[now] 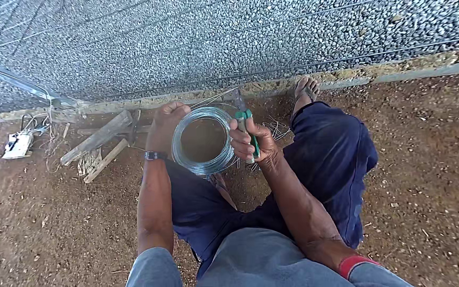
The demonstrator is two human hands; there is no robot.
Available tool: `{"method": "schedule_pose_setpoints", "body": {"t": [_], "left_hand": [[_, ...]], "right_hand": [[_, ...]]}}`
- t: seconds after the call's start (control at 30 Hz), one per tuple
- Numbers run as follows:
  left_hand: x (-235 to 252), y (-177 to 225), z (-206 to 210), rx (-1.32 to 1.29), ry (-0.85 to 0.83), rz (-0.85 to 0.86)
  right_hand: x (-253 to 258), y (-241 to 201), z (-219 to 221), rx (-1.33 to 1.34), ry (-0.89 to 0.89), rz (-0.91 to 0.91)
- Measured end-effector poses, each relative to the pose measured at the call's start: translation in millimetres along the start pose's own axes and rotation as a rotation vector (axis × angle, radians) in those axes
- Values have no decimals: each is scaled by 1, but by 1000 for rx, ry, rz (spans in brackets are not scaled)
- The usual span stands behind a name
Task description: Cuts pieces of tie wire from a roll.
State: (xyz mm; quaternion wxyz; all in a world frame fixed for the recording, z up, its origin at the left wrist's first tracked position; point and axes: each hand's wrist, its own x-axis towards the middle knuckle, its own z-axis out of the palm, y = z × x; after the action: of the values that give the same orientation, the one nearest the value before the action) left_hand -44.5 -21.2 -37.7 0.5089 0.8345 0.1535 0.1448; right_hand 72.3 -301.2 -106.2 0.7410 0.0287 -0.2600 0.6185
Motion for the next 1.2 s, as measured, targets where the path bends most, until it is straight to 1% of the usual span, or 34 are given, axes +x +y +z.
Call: {"method": "schedule_pose_setpoints", "body": {"t": [0.13,0.3,0.47,0.57,0.63,0.67,0.73,0.8,0.87,0.93,0.97,1.03,1.07,1.2], "left_hand": [[5,-1,6,-25,-20,31],[14,-5,20,-53,-62,43],[16,-8,27,-102,-91,63],[10,-2,31,-99,-77,56],[6,0,35,-110,-44,52],[5,0,37,-107,-24,46],[3,-1,39,-82,27,16],[3,1,44,-69,81,2],[1,4,49,-75,113,-28],[-6,10,56,-72,105,-73],[-14,15,58,-42,95,-97],[-34,23,61,55,74,-147],[-35,22,61,69,66,-154],[-7,7,64,-25,44,-104]], "right_hand": [[-2,5,3,98,-101,-34],[-4,9,7,119,-183,-54],[-5,3,8,82,-170,-79],[-3,-1,4,87,-155,-86],[-5,-3,1,43,-148,-85],[-7,-6,-1,-23,-126,-80],[-12,-14,0,-258,30,-23],[-8,-17,9,-517,304,39],[1,-16,13,-835,556,132],[6,-6,11,-1235,758,202],[4,1,9,-1396,821,219],[0,8,-4,-1576,881,213],[-1,9,-7,-1634,891,206],[4,9,-17,-1772,875,100]]}}
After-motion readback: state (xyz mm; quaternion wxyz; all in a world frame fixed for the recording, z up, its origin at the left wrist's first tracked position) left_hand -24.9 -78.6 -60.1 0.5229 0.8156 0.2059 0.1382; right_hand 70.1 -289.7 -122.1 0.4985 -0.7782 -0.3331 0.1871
